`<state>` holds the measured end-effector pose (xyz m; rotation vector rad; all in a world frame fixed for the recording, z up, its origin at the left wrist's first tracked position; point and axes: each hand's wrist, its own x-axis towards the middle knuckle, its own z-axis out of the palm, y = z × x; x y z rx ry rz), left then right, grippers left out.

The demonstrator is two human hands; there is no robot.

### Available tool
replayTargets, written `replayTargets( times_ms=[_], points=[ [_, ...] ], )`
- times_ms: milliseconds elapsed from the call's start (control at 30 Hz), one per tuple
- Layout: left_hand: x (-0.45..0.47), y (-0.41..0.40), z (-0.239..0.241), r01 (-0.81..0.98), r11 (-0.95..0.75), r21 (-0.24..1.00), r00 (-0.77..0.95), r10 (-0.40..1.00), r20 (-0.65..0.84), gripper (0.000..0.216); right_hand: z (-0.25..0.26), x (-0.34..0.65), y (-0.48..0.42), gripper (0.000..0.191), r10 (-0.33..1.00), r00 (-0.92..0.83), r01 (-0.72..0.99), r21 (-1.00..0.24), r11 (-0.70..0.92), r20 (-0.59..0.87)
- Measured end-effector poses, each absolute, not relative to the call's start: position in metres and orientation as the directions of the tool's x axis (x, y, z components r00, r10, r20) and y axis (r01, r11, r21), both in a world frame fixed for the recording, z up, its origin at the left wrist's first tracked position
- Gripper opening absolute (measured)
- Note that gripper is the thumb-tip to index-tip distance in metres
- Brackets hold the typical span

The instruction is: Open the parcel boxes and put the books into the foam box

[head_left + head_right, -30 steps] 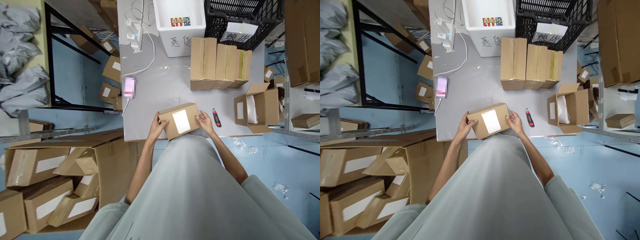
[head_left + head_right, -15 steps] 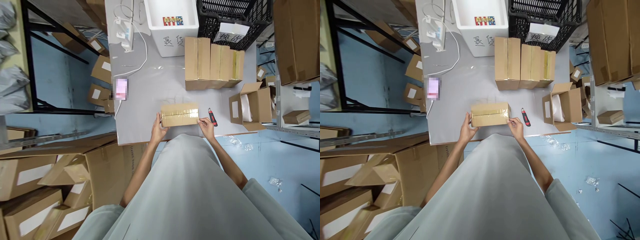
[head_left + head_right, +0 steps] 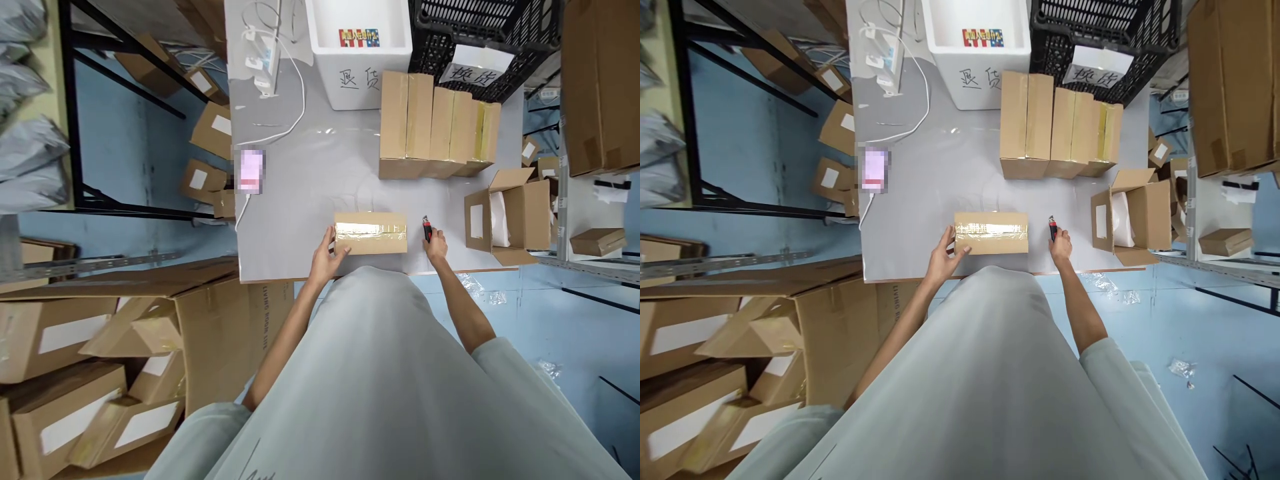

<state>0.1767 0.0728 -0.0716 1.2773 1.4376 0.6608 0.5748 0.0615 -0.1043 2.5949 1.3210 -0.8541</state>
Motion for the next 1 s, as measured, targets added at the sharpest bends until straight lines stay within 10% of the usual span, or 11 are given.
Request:
replayTargets(
  times_ms=[200,400,667,1000],
  points=[
    [0.170,0.080,-0.066,0.330,0.241,0.913,0.160,0.939,-0.306,0.097,-0.084,0.568,0.080,0.051,0.703,0.491,0.606,-0.378,-0.700,-0.515],
    [0.162,0.097,-0.076,0.330,0.204,0.922,0.209,0.936,-0.282,0.076,-0.007,0.540,0.101,0.052,0.906,0.160,0.587,-0.700,-0.406,-0.391],
    [0.156,0.106,-0.091,0.224,0.286,0.932,0.302,0.889,-0.345,0.078,0.066,0.428,0.126,0.049,0.771,-0.470,0.829,-0.514,0.219,-0.429],
    [0.153,0.105,-0.107,0.161,0.269,0.950,0.341,0.888,-0.309,0.079,0.070,0.385,0.142,0.045,0.623,-0.446,0.867,-0.135,0.480,-0.643]
  ],
)
